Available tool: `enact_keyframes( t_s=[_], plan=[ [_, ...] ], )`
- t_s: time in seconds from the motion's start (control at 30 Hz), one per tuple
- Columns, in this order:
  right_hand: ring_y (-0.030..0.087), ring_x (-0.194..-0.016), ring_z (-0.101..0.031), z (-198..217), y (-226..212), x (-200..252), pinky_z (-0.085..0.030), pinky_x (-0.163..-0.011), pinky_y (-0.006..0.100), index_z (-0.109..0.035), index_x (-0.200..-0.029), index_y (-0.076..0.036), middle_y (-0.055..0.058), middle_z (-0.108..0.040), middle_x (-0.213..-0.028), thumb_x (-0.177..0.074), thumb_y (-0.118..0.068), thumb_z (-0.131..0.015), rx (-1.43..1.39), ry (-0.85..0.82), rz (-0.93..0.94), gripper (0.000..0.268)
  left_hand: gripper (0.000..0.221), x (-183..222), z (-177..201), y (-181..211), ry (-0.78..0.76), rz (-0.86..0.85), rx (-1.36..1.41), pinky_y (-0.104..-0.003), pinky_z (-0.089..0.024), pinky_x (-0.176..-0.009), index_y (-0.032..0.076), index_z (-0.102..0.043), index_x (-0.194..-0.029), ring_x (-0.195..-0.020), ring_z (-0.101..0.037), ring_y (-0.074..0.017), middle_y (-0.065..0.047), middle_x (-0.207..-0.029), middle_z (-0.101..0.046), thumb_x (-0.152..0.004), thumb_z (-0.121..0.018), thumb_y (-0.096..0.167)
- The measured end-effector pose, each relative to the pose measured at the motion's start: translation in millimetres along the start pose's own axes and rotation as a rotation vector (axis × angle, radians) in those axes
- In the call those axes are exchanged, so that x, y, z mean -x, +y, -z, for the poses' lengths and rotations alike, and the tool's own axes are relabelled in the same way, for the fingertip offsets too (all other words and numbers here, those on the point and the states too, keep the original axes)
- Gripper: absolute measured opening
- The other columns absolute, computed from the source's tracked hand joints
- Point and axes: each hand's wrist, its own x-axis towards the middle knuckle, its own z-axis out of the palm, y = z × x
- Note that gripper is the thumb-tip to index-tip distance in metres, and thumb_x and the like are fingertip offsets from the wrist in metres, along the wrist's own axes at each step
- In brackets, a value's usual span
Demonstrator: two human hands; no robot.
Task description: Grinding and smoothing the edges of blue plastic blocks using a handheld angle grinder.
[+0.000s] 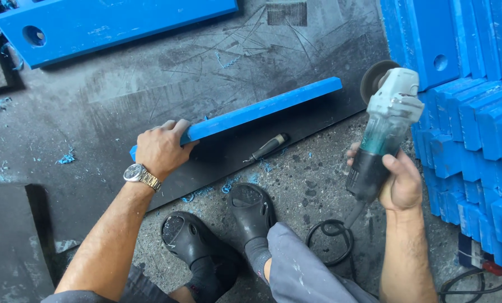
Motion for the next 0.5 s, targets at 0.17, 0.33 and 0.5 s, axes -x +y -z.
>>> enact_keyframes(
  t_s=[0.17, 0.33, 0.5],
  plan=[
    [0.024, -0.086, -0.07, 6, 8, -19, -0.06, -0.077, 0.038, -0.056, -0.125, 0.002, 0.015, -0.069, -0.099, -0.09, -0.026, -0.077, 0.254, 0.108, -0.016, 0.049, 0.035, 2, -5, 4, 0.015, -0.003, 0.023, -0.047, -0.056, -0.061, 0.016, -0.068, -0.105, -0.075, -0.071, -0.0349, -0.008, -0.088, -0.07, -0.086, -0.073, 0.045],
    [0.018, -0.073, -0.07, -8, 3, -26, -0.06, -0.066, 0.034, -0.057, -0.118, -0.001, 0.009, -0.068, -0.091, -0.089, -0.013, -0.078, 0.515, 0.241, -0.018, 0.038, 0.028, 5, -12, 4, 0.107, -0.024, -0.025, -0.046, -0.057, -0.064, 0.015, -0.067, -0.103, -0.08, -0.072, -0.0329, -0.007, -0.089, -0.069, -0.086, -0.074, 0.037],
    [0.016, -0.075, -0.07, -11, -2, -33, -0.06, -0.067, 0.032, -0.059, -0.12, -0.002, 0.006, -0.068, -0.093, -0.089, -0.015, -0.08, 0.633, 0.218, -0.03, 0.04, 0.028, 1, -10, 5, 0.099, -0.004, -0.036, -0.045, -0.058, -0.064, 0.017, -0.068, -0.102, -0.079, -0.072, -0.0314, -0.006, -0.089, -0.07, -0.084, -0.075, 0.037]
  ],
)
